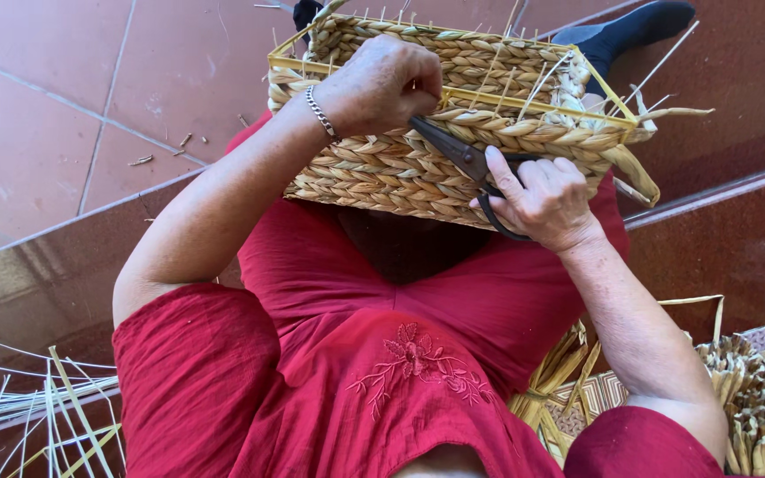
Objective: The person weaves a rectangular basket using dried palm leaves, interlacing strands through the vertical frame and trimming excess with scissors. The basket is held on the lap and rotated as needed to continue the weave.
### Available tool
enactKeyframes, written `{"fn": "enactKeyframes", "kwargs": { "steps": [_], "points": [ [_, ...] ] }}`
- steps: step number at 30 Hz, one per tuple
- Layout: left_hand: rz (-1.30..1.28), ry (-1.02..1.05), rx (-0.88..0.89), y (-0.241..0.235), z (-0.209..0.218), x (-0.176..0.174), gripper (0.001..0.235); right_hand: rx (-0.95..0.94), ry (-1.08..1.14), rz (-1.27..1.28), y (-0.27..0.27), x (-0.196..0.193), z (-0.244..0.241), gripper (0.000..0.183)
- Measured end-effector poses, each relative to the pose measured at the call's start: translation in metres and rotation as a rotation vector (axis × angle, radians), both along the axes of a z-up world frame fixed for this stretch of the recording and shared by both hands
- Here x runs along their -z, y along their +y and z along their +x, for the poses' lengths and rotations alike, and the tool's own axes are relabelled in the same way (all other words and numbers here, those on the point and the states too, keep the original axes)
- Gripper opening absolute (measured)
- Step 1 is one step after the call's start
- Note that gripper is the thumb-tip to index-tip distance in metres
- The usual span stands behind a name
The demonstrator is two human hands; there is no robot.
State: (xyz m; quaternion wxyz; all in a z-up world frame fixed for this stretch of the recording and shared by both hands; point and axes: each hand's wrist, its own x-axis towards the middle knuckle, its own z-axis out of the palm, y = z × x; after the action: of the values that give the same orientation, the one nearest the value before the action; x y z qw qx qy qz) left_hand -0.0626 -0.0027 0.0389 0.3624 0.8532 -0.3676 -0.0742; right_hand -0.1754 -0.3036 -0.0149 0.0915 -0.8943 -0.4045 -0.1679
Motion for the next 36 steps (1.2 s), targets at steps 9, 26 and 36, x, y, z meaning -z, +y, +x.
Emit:
{"fn": "enactKeyframes", "kwargs": {
  "steps": [9, 26, 36],
  "points": [
    [0.045, -0.010, -0.397, 0.050, -0.071, 0.001, 0.033, 0.179, -0.014, 0.037, -0.039, -0.015, -0.025, 0.062],
    [0.125, -0.471, -0.572, 0.038, -0.120, 0.063, 0.012, -0.035, -0.063, -0.113, 0.019, -0.022, 0.009, 0.061],
    [0.084, -0.418, -0.525, 0.042, -0.105, 0.055, 0.013, -0.113, -0.050, -0.146, 0.043, -0.017, 0.017, 0.063]
  ]
}}
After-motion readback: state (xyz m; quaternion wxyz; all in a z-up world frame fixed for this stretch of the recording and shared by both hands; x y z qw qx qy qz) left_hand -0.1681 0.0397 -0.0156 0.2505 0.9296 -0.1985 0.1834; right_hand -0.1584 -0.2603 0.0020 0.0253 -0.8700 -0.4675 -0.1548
